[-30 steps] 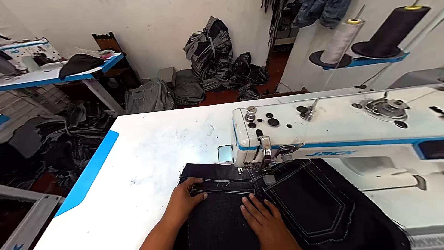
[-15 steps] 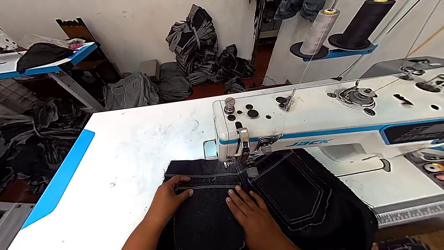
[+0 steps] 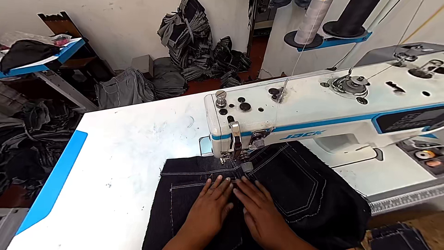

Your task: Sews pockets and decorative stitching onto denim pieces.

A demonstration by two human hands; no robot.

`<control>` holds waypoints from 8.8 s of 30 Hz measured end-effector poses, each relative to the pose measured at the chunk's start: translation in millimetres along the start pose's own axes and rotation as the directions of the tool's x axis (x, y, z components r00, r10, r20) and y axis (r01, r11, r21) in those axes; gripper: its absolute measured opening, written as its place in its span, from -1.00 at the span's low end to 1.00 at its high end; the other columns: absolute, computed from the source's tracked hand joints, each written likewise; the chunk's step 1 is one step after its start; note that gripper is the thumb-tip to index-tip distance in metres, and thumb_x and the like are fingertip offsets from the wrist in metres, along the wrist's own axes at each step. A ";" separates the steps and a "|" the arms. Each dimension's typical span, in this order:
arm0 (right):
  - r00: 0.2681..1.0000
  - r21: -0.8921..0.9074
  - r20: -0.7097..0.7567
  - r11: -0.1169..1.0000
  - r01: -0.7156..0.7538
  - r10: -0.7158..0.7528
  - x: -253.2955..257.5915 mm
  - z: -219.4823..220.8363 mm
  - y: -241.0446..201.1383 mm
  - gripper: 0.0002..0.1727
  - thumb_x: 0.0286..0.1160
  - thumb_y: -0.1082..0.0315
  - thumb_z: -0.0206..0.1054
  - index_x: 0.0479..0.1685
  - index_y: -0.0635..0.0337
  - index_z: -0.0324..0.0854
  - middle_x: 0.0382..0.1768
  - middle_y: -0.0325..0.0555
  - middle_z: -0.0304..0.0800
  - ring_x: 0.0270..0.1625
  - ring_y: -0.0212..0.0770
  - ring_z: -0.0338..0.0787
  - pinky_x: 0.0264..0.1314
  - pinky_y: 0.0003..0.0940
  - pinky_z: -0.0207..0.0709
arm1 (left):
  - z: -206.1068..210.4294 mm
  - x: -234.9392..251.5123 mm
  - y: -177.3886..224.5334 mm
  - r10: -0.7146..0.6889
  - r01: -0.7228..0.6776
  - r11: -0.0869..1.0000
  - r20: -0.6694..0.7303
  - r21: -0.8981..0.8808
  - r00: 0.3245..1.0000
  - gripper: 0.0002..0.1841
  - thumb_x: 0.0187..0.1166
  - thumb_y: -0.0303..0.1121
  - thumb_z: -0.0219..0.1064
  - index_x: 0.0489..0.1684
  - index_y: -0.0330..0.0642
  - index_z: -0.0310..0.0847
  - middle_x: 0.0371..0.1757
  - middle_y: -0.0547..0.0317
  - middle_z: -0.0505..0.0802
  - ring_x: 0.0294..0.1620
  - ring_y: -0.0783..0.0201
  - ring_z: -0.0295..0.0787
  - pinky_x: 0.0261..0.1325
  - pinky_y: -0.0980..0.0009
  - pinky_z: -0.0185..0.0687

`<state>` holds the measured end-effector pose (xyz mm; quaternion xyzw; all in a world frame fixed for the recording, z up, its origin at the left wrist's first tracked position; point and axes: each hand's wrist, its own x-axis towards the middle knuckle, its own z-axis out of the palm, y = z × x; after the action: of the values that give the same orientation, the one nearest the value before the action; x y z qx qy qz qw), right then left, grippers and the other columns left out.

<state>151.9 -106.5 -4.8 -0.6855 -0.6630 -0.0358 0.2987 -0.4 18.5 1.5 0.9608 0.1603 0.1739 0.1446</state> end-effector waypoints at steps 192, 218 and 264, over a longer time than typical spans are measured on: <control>0.902 -0.063 0.423 0.996 -0.070 0.090 57.7 -8.2 32.3 -0.46 0.82 -0.07 -0.02 0.61 -0.14 0.57 0.65 -0.33 0.55 0.83 -0.02 0.28 0.79 0.46 -0.17 | -36.2 80.5 -29.9 -0.610 0.512 0.792 0.404 0.332 0.682 -0.33 0.84 0.20 -0.20 0.92 0.22 0.03 0.98 0.19 -0.11 0.97 -0.11 -0.52 0.73 -0.52 -0.62; 0.982 0.211 0.036 0.962 0.175 -0.187 30.7 -11.8 21.3 -0.63 0.45 0.42 0.20 0.09 0.09 0.88 0.29 -0.14 0.86 0.48 0.02 0.74 0.56 0.08 0.54 | -41.1 55.4 1.5 -0.701 0.601 0.712 0.415 0.364 0.580 -0.20 0.79 0.26 -0.15 0.98 0.18 -0.31 0.95 -0.18 -0.26 0.91 -0.41 -0.52 0.61 -0.70 -0.49; 0.978 -0.043 0.210 0.999 -0.008 0.017 62.1 17.6 21.9 -0.57 0.63 0.46 0.13 0.41 0.30 0.68 0.47 0.06 0.72 0.63 0.02 0.60 0.74 -0.02 0.31 | -53.3 120.2 -90.5 -0.494 0.436 0.869 0.356 0.232 0.794 -0.07 0.43 0.32 0.40 0.84 0.15 0.23 0.94 0.10 0.09 0.96 -0.11 -0.31 0.77 -0.44 -0.62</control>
<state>173.5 -42.0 0.5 -0.6956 -0.6857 0.0248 0.2127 62.8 155.4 53.8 0.9139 0.3701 -0.0808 0.1460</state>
